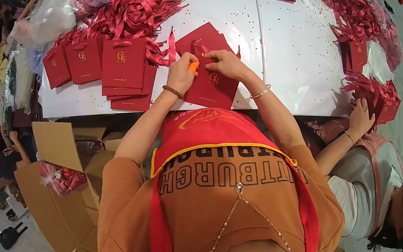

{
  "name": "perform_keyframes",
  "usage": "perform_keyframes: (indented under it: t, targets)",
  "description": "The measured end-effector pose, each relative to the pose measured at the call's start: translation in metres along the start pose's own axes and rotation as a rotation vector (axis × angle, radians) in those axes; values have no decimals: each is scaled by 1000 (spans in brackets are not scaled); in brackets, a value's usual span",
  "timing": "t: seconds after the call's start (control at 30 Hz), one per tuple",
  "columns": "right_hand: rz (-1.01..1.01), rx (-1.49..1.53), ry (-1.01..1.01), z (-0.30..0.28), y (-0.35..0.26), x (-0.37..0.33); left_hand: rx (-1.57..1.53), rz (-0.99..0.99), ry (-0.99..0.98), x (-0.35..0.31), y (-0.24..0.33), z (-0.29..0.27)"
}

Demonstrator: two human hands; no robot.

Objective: Tying ribbons and organizing red invitation folders at a work table.

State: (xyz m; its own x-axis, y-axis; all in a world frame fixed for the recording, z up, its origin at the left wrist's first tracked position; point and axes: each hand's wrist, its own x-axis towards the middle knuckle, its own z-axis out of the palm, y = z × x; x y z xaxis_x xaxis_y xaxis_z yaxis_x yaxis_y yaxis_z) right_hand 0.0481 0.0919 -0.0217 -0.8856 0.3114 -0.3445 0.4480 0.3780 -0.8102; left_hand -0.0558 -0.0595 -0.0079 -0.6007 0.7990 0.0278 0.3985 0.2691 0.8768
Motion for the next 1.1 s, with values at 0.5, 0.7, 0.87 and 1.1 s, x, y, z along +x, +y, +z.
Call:
perform_keyframes:
  t: [0.5,0.7,0.87,1.1]
  targets:
    - [-91,101,48,5,3,-3,61,-99,-127,7,1,1]
    - [-43,106,58,2,2,-5,243,38,-77,10,0,7]
    - [-14,50,33,1,0,-4,184,32,-124,12,3,7]
    - [12,-73,41,1,-19,-14,426,85,-117,9,5,7]
